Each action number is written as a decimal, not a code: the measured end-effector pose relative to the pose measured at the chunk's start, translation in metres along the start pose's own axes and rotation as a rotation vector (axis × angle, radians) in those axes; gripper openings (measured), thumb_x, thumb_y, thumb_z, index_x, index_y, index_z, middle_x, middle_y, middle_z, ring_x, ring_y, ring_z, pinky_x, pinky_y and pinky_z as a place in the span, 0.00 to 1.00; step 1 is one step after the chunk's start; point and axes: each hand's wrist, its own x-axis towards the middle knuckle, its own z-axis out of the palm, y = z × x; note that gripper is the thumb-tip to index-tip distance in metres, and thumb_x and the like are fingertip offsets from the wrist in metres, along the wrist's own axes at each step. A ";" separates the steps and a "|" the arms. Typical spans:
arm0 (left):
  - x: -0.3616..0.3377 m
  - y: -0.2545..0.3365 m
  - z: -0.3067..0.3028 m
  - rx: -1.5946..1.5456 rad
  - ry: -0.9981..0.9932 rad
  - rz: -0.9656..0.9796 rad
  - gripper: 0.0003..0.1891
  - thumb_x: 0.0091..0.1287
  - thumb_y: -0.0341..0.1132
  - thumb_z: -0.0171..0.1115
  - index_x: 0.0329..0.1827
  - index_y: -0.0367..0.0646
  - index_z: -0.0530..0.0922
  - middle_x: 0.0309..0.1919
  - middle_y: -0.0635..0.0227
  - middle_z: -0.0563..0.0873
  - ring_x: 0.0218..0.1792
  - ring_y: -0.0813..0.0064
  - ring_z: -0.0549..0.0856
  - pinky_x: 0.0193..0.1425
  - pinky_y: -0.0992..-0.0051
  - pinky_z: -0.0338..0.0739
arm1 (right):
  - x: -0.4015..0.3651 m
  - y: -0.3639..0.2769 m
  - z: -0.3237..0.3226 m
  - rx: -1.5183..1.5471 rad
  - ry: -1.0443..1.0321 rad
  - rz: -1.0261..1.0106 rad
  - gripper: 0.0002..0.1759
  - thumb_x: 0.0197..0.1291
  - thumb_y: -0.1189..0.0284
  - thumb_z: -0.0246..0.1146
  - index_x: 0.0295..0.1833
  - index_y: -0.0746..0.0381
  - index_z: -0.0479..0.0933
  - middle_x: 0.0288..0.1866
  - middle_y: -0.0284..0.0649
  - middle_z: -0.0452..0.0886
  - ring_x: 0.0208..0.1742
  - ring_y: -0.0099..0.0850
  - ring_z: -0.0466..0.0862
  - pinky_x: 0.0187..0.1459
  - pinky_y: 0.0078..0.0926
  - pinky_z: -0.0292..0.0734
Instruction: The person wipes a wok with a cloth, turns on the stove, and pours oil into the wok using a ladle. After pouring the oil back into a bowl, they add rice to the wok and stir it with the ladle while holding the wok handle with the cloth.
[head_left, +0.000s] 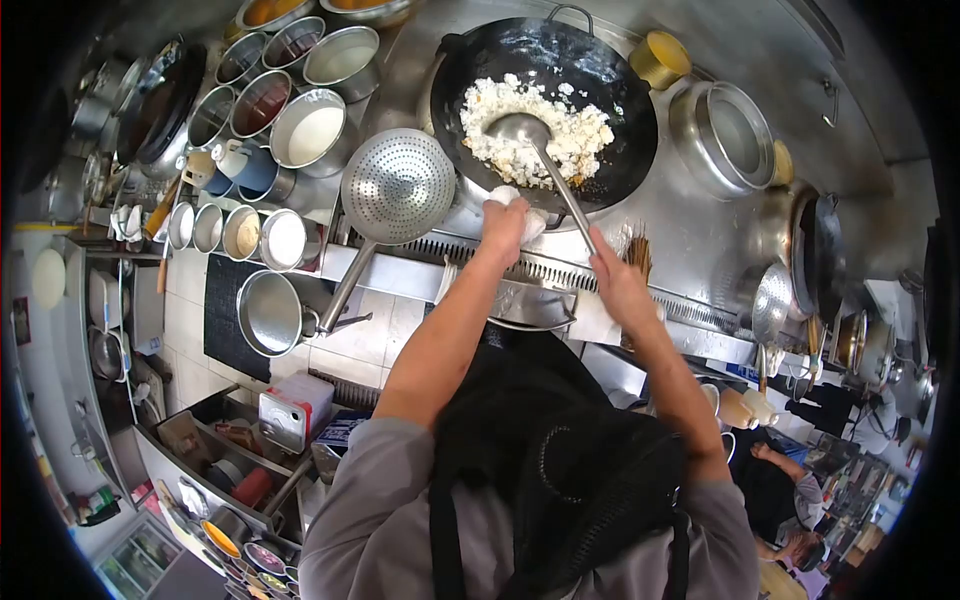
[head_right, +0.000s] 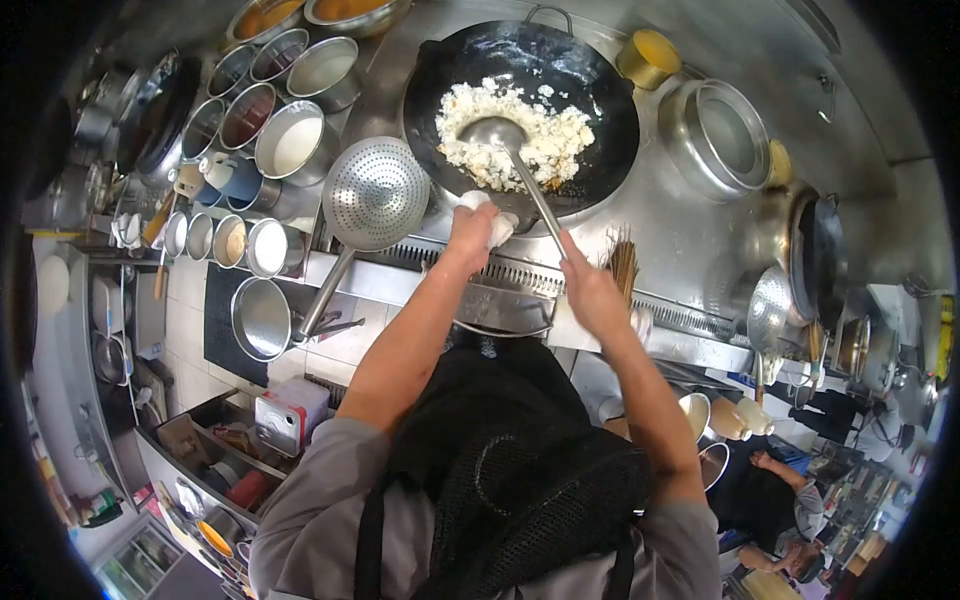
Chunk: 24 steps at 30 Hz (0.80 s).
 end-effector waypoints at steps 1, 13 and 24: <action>-0.005 0.004 0.001 0.016 -0.029 -0.012 0.25 0.63 0.29 0.60 0.59 0.23 0.63 0.50 0.49 0.78 0.46 0.66 0.81 0.46 0.67 0.80 | 0.007 -0.005 -0.003 0.082 -0.018 -0.110 0.24 0.72 0.68 0.57 0.73 0.49 0.69 0.29 0.63 0.79 0.30 0.60 0.82 0.34 0.52 0.75; -0.017 0.014 0.011 0.024 0.046 0.004 0.08 0.65 0.23 0.53 0.44 0.29 0.73 0.38 0.52 0.84 0.34 0.60 0.88 0.35 0.65 0.84 | -0.035 -0.046 -0.062 0.094 -0.049 0.072 0.25 0.72 0.67 0.57 0.73 0.53 0.69 0.33 0.61 0.82 0.34 0.59 0.84 0.36 0.48 0.78; -0.010 0.011 0.013 -0.003 0.097 -0.016 0.10 0.66 0.25 0.55 0.48 0.30 0.73 0.39 0.53 0.83 0.36 0.59 0.89 0.35 0.64 0.85 | -0.040 -0.031 -0.044 -0.011 -0.131 0.097 0.24 0.73 0.67 0.56 0.72 0.55 0.70 0.40 0.63 0.82 0.42 0.58 0.84 0.43 0.49 0.78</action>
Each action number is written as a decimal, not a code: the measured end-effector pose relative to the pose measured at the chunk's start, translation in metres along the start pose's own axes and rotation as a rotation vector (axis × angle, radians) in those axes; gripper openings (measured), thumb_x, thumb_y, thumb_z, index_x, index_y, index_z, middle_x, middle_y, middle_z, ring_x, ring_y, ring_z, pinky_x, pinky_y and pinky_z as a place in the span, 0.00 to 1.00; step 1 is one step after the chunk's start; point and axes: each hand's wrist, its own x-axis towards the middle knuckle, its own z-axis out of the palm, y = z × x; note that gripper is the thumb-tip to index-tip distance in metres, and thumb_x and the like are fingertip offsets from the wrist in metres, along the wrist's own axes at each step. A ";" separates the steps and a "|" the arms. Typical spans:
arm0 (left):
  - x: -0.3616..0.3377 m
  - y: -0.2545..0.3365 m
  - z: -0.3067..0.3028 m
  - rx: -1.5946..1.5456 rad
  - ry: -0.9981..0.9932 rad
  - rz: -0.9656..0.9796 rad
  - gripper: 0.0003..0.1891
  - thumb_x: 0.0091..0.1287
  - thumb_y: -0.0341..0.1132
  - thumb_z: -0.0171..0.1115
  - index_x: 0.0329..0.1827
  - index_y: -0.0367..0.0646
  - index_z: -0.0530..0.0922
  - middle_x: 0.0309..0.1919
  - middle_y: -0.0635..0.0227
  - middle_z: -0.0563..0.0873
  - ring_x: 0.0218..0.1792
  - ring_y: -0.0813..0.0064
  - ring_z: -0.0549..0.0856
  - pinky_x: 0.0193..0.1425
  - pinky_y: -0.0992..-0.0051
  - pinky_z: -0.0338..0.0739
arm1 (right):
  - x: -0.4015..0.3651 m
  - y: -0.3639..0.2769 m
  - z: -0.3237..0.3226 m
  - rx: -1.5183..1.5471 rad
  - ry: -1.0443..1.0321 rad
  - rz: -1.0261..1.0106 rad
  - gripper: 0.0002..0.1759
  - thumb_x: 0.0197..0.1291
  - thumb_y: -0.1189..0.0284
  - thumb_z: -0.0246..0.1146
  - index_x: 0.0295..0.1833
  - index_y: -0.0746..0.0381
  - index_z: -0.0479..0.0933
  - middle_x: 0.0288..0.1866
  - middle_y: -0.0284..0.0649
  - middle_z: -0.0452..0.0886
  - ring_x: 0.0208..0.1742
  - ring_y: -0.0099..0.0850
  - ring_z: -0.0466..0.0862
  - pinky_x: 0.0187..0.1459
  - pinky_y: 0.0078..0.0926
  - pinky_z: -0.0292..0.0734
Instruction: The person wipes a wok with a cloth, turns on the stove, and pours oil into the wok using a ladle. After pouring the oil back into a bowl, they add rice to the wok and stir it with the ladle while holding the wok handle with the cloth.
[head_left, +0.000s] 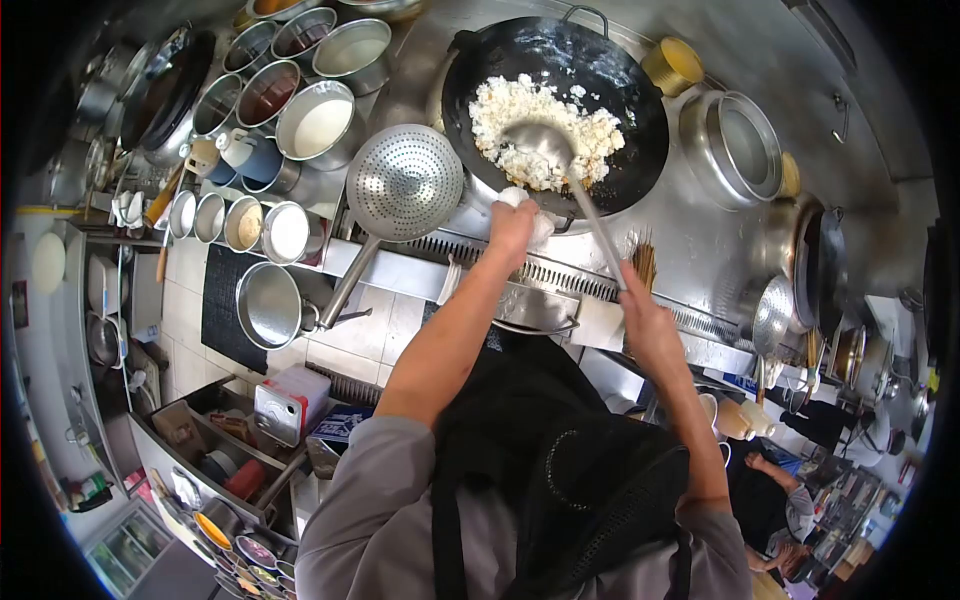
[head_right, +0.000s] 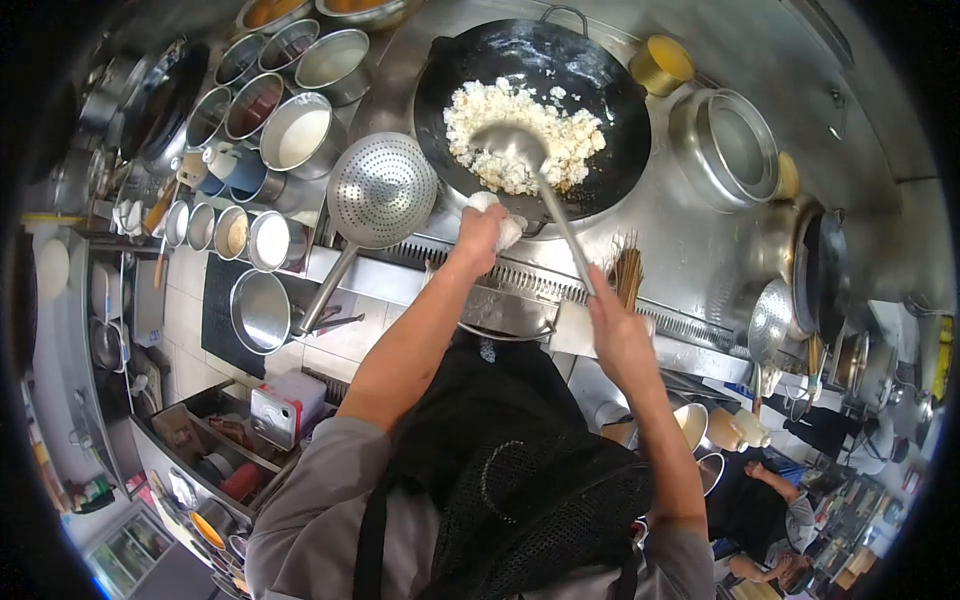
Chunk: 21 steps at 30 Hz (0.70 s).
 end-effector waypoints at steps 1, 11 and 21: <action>-0.005 0.006 0.000 0.000 -0.003 0.002 0.10 0.66 0.25 0.55 0.48 0.30 0.73 0.39 0.53 0.83 0.36 0.59 0.89 0.35 0.64 0.85 | 0.000 0.009 0.012 -0.122 -0.049 0.000 0.23 0.73 0.67 0.56 0.72 0.55 0.70 0.40 0.62 0.83 0.43 0.58 0.85 0.44 0.48 0.78; -0.061 0.039 0.016 -0.273 -0.186 -0.038 0.13 0.67 0.27 0.57 0.53 0.33 0.73 0.43 0.57 0.84 0.41 0.59 0.87 0.40 0.60 0.85 | -0.021 0.096 -0.021 -0.158 0.234 -0.058 0.23 0.76 0.60 0.49 0.72 0.55 0.70 0.42 0.61 0.83 0.35 0.54 0.86 0.41 0.43 0.80; -0.159 0.022 0.001 -0.099 0.074 -0.144 0.07 0.69 0.27 0.54 0.46 0.35 0.76 0.39 0.57 0.83 0.39 0.63 0.86 0.41 0.65 0.84 | -0.059 0.023 -0.135 -0.141 -0.459 -0.073 0.27 0.75 0.62 0.53 0.77 0.46 0.62 0.51 0.53 0.84 0.43 0.57 0.84 0.48 0.44 0.81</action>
